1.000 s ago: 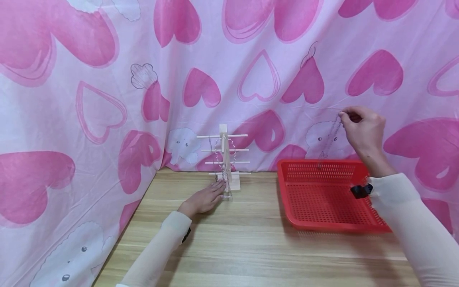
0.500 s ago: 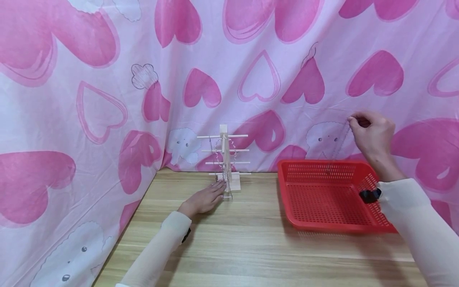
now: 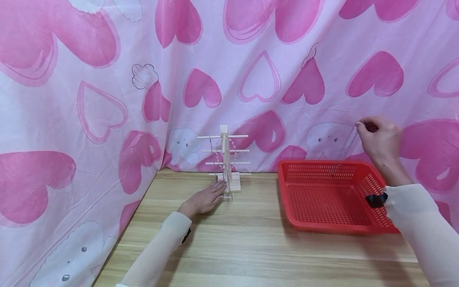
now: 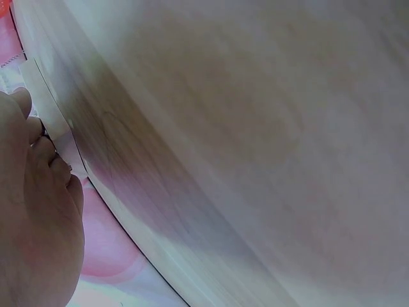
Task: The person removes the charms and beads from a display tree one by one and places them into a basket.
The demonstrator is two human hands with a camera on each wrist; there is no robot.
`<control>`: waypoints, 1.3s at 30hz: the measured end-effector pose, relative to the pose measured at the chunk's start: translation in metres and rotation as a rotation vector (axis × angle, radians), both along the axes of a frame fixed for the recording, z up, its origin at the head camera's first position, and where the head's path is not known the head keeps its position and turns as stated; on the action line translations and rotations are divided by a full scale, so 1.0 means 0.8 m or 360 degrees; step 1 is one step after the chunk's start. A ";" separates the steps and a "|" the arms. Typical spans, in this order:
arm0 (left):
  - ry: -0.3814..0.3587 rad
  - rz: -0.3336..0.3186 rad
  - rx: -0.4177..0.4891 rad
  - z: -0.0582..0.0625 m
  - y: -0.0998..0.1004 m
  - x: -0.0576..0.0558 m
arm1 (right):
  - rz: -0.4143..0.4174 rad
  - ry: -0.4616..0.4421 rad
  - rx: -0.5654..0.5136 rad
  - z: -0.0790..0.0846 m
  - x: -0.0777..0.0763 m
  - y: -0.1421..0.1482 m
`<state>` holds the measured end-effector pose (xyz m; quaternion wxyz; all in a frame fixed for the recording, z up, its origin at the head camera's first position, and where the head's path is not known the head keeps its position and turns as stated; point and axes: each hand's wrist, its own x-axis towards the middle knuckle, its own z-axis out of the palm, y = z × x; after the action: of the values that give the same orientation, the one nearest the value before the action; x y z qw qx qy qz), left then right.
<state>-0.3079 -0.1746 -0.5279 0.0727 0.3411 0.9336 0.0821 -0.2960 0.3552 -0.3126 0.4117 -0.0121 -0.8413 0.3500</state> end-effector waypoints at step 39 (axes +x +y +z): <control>0.0011 0.0000 0.0011 0.001 0.000 0.001 | -0.0215 -0.0399 0.0040 -0.048 0.007 0.063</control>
<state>-0.3072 -0.1744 -0.5273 0.0682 0.3415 0.9336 0.0841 -0.2903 0.4054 -0.3511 0.3261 -0.1070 -0.8878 0.3067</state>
